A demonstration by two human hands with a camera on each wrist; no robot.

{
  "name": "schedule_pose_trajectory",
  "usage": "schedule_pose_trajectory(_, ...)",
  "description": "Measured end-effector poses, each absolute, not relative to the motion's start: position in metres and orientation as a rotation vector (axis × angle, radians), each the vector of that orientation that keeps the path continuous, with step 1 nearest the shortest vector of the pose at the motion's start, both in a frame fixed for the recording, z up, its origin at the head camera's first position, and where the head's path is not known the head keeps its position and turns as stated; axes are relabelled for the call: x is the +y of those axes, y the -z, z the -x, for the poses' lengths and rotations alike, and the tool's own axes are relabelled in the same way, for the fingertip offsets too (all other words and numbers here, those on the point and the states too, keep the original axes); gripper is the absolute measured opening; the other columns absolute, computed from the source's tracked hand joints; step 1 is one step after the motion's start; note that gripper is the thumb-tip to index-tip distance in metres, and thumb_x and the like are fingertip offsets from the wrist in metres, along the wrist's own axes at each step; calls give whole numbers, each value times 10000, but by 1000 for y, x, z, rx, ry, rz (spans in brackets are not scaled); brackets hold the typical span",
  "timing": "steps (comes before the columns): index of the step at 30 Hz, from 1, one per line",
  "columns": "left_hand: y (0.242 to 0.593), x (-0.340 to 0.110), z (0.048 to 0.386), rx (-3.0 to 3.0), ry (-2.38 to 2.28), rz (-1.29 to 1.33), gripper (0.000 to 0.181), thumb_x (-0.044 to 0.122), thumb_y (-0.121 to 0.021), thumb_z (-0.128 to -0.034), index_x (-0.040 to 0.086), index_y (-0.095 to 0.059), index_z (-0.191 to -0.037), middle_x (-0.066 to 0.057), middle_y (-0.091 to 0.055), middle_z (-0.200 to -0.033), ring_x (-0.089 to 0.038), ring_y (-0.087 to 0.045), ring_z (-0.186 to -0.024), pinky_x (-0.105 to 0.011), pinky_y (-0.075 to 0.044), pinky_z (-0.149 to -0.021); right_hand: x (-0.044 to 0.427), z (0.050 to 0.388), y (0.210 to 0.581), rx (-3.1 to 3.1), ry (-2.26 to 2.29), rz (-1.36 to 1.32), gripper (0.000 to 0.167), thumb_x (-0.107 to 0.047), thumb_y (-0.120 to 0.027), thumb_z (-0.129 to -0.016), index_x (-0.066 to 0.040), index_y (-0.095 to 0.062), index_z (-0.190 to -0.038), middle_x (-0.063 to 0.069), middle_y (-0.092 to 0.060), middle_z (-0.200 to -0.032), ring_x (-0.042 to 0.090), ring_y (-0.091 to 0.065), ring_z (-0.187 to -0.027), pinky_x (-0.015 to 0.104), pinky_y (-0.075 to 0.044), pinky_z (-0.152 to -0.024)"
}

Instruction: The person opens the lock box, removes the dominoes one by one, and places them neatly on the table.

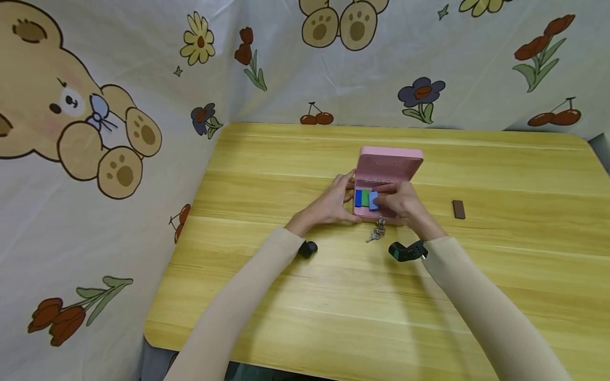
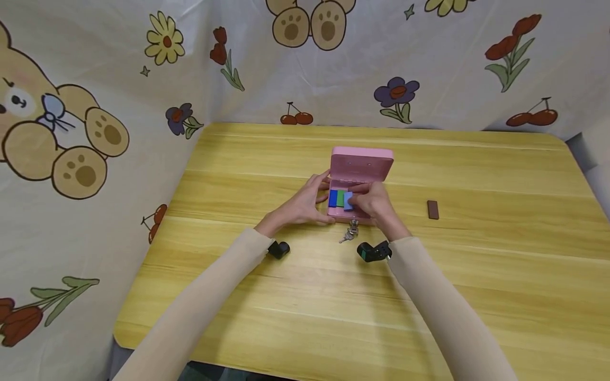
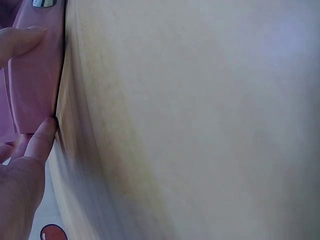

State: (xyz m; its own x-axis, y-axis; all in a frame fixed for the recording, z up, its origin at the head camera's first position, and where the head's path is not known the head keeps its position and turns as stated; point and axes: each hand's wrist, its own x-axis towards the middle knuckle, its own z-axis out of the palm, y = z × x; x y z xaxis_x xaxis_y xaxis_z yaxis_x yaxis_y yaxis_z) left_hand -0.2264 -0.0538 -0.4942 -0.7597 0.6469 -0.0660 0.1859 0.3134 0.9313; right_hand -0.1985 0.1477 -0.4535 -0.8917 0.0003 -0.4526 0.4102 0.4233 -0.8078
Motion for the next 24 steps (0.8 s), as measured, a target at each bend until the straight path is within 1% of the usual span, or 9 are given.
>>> schedule_pose_trajectory(3, 494, -53, 226, 2157, -1441, -738, 1275, -75, -902, -747, 51, -35, -1674, -185, -289, -1531, -296, -364, -1494, -148, -370, -1173, 150, 199, 454, 2301, 1475, -357, 416, -12, -657, -999, 96, -606, -1397, 282, -549, -1456, 260, -534, -1198, 217, -518, -876)
schedule_pose_trajectory(6, 493, -52, 226, 2155, -1440, -736, 1277, -79, -901, -745, 56, -36, -1675, -183, -288, -1531, -295, -365, -1494, -150, -371, -1174, 153, 199, 456, 2284, 1519, -372, 419, -4, -668, -990, 95, -610, -1393, 264, -525, -1487, 233, -519, -1204, 197, -498, -880)
schedule_pose_trajectory(11, 492, -50, 226, 2146, -1449, -738, 1283, -91, -901, -736, 52, -37, -1674, -191, -285, -1531, -298, -364, -1491, -156, -374, -1177, 158, 199, 456, 2260, 1563, -392, 421, -18, -672, -1002, 75, -609, -1408, 231, -531, -1463, 106, -572, -1033, 161, -536, -828)
schedule_pose_trajectory(13, 493, -50, 226, 2148, -1446, -735, 1278, -86, -902, -740, 52, -41, -1674, -184, -288, -1528, -293, -363, -1488, -151, -373, -1175, 159, 199, 455, 2250, 1573, -391, 418, -43, -662, -1019, 72, -602, -1416, 226, -550, -1435, 69, -602, -974, 209, -574, -905)
schedule_pose_trajectory(14, 493, -50, 226, 2151, -1444, -732, 1276, -82, -903, -742, 53, -43, -1674, -181, -290, -1528, -289, -364, -1487, -148, -375, -1172, 160, 198, 454, 2239, 1588, -392, 419, -50, -658, -1024, 78, -597, -1417, 228, -562, -1414, 67, -623, -949, 263, -591, -957)
schedule_pose_trajectory(17, 494, -50, 227, 2152, -1441, -724, 1274, -77, -905, -745, 57, -44, -1675, -172, -289, -1529, -284, -360, -1487, -138, -375, -1167, 163, 197, 450, 2233, 1613, -364, 438, -84, -649, -1037, 96, -569, -1428, 229, -556, -1399, 42, -631, -921, 397, -524, -1120)
schedule_pose_trajectory(19, 495, -51, 227, 2154, -1438, -721, 1277, -72, -908, -746, 59, -42, -1676, -167, -288, -1531, -281, -360, -1489, -134, -376, -1162, 166, 195, 445, 2229, 1623, -345, 461, -109, -646, -1042, 105, -548, -1439, 235, -552, -1396, 24, -642, -900, 441, -490, -1158)
schedule_pose_trajectory(21, 496, -51, 227, 2154, -1439, -717, 1279, -72, -909, -744, 59, -43, -1676, -165, -289, -1531, -280, -362, -1490, -135, -379, -1161, 171, 193, 441, 2235, 1618, -320, 477, -130, -638, -1049, 103, -535, -1453, 233, -551, -1394, -3, -654, -885, 431, -487, -1165)
schedule_pose_trajectory(24, 496, -52, 227, 2149, -1454, -706, 1280, -83, -908, -739, 55, -46, -1675, -170, -290, -1531, -282, -367, -1490, -146, -382, -1165, 182, 189, 436, 2230, 1618, -280, 498, -152, -622, -1060, 105, -512, -1473, 204, -574, -1345, -16, -668, -877, 337, -549, -1093)
